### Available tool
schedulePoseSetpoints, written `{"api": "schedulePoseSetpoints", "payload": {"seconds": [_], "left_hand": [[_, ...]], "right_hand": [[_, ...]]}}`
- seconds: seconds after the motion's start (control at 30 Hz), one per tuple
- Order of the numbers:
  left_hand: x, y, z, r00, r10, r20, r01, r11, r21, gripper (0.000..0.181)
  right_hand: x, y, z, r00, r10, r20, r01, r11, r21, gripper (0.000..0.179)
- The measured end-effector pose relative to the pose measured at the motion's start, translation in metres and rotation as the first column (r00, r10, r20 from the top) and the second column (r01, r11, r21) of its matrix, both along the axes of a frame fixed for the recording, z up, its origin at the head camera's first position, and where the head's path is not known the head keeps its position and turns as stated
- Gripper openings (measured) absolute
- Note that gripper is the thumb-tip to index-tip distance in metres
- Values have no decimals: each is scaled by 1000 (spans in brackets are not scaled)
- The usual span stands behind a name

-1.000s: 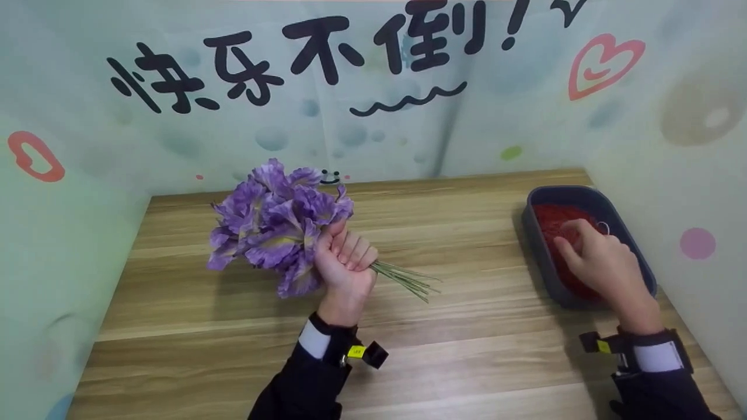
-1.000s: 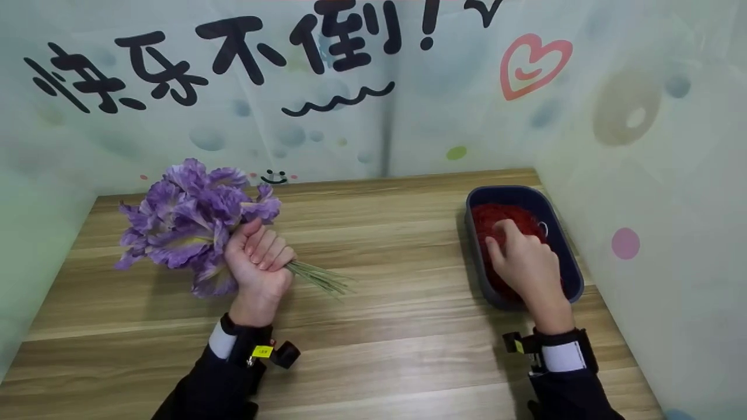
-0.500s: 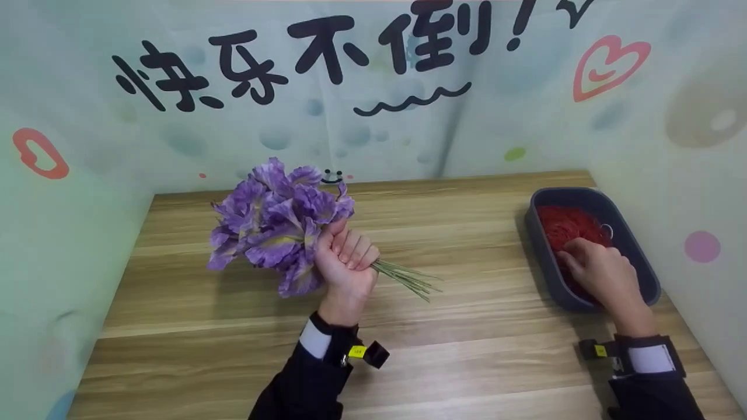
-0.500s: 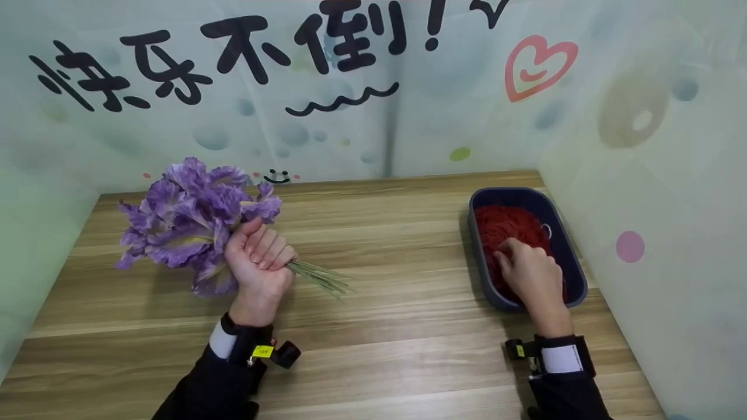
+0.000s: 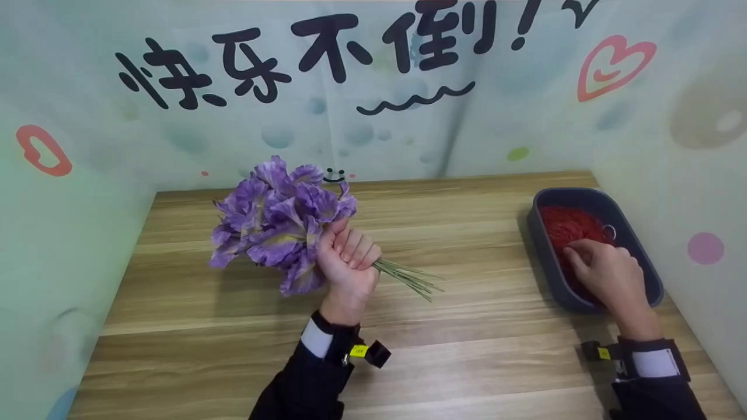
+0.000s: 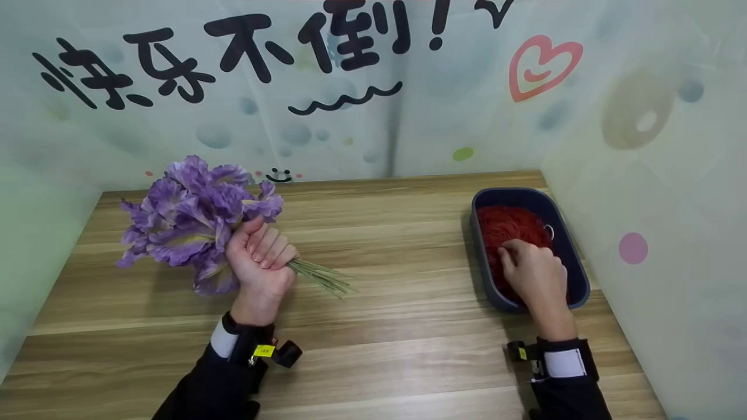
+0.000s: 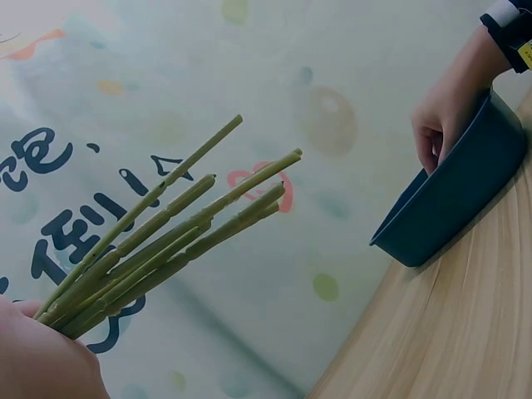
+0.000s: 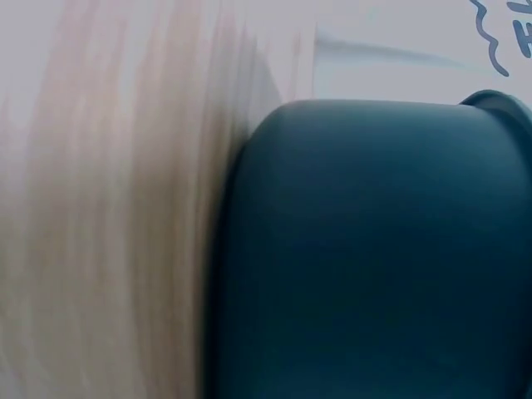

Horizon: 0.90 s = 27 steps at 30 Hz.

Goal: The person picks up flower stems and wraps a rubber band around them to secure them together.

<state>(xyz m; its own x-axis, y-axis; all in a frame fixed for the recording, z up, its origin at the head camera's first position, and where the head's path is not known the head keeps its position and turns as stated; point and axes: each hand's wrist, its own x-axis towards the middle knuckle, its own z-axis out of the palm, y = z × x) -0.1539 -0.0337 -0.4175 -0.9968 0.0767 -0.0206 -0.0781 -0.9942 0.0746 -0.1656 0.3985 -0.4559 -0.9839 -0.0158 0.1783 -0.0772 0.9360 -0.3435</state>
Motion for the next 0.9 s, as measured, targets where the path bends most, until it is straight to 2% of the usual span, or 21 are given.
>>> {"api": "schedulePoseSetpoints", "payload": {"seconds": [0.3,0.53,0.9], "left_hand": [[0,0,1,1000,2,13,-2,1000,-7,51],[0,0,-1,1000,-7,-25,7,1000,6,49],[-1,0,-2,999,-8,-32,8,1000,15,51]], "right_hand": [[6,-1,6,999,-21,-37,22,1000,20,32],[6,0,9,988,13,-156,-7,999,34,26],[9,-4,20,988,-10,-155,11,1000,5,27]]}}
